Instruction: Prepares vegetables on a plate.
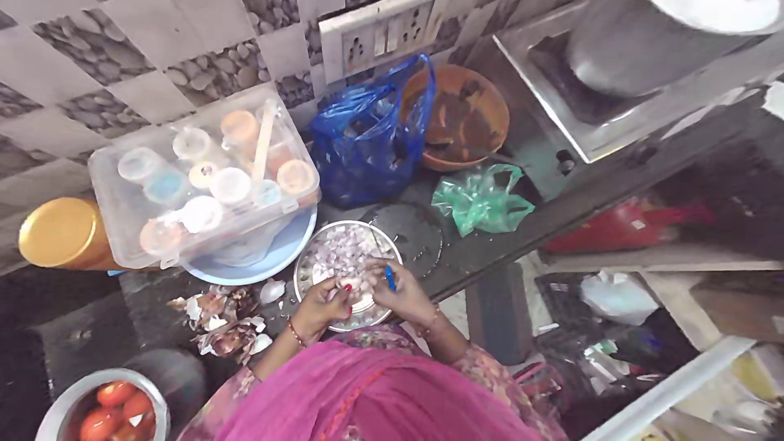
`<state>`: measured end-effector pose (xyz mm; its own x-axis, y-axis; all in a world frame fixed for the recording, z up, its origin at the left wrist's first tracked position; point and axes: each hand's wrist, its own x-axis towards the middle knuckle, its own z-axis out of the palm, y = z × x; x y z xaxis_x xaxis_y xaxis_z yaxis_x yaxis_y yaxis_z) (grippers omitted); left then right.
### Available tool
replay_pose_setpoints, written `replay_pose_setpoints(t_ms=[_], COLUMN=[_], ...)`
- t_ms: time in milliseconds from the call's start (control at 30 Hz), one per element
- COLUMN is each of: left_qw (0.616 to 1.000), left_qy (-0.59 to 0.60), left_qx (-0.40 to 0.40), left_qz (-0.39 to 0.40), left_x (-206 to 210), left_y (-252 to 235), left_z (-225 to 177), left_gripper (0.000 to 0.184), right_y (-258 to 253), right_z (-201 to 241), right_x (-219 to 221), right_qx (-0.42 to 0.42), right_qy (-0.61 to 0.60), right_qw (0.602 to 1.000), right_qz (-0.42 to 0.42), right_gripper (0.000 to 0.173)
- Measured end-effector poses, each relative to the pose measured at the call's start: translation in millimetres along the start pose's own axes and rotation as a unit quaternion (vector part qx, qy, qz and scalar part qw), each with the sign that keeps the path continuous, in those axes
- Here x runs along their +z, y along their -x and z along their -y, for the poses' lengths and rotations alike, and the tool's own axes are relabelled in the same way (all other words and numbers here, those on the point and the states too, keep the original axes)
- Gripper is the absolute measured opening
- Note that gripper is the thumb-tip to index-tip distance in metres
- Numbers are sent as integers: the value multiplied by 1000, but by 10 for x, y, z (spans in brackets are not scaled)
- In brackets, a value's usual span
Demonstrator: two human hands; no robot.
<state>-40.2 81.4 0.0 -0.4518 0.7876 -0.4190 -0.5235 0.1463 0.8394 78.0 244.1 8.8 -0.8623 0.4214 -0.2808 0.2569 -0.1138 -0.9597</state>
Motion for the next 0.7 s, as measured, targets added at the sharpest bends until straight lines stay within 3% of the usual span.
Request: replay_pose_setpoints(t_ms=[67, 167, 300, 433, 567, 700], left_qw=[1000, 999, 995, 996, 995, 993], left_qy=[21, 11, -60, -44, 81, 98], left_qx=[2, 26, 72, 80, 57, 57], left_qz=[6, 14, 19, 5, -14, 20], left_x=[-25, -17, 2, 24, 1, -26], left_y=[-11, -28, -91, -125, -146, -164], left_z=[17, 12, 28, 29, 43, 95], left_gripper=[21, 24, 28, 28, 23, 29], right_y=[2, 34, 62, 39, 5, -61], right_z=[1, 13, -100, -178, -160, -109], right_x=[-70, -206, -222, -127, -109, -80], right_qx=[29, 62, 26, 17, 39, 43], right_qy=[-23, 6, 27, 1, -9, 71], right_qw=[999, 997, 995, 998, 996, 992], right_qz=[-10, 51, 95, 63, 74, 92], right_gripper=[42, 37, 31, 12, 13, 26])
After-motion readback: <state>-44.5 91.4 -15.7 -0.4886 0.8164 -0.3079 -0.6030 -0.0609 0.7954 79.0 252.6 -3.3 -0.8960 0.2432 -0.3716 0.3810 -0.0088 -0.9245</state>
